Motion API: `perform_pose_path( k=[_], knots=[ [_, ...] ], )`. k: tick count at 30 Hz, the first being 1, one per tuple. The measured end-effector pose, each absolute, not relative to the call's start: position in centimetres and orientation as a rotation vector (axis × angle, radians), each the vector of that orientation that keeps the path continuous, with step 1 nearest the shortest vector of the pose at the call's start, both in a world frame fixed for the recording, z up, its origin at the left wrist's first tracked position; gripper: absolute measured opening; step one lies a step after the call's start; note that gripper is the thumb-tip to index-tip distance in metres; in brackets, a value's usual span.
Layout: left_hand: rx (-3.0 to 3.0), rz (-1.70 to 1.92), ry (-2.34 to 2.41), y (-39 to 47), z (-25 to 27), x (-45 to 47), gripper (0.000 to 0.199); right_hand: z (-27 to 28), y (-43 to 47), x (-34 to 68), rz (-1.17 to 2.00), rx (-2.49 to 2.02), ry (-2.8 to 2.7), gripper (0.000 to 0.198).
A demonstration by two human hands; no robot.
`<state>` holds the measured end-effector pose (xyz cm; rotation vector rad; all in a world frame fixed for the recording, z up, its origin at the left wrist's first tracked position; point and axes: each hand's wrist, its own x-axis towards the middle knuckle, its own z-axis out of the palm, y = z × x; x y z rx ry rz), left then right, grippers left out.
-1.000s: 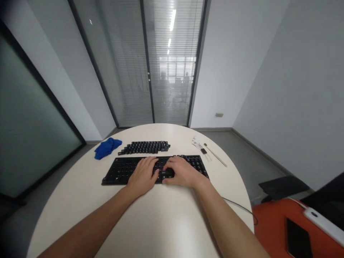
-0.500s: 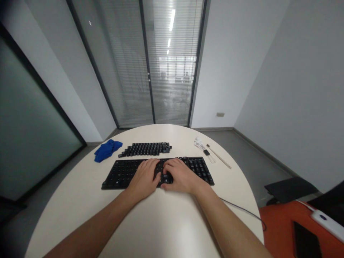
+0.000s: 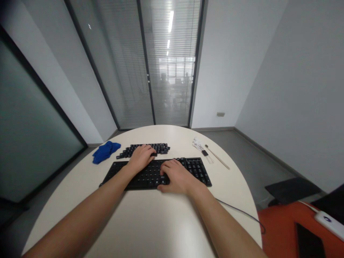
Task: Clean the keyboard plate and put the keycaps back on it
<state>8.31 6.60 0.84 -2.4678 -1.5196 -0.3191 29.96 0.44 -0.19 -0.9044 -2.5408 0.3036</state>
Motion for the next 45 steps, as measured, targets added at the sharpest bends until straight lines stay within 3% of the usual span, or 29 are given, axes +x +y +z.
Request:
perform_pose_path(
  k=[20, 25, 34, 45],
  knots=[
    [-2.599, -0.541, -1.505, 6.6, 1.1, 10.3, 0.018, -0.2, 0.5, 30.0, 0.321, -0.901, -2.538, 0.036],
    [-2.635, -0.852, -1.516, 3.1, 1.1, 10.0, 0.026, 0.2, 0.4, 30.0, 0.342, -0.895, -2.54, 0.036],
    [-2.82, -1.378, -1.64, -1.5, -1.2, 7.8, 0.018, 0.9, -0.1, 30.3, 0.418, -0.945, -2.495, 0.045],
    [-2.962, -1.297, -1.732, -1.9, -1.3, 7.9, 0.017, 1.0, -0.2, 30.4, 0.435, -0.906, -2.511, 0.042]
  ],
)
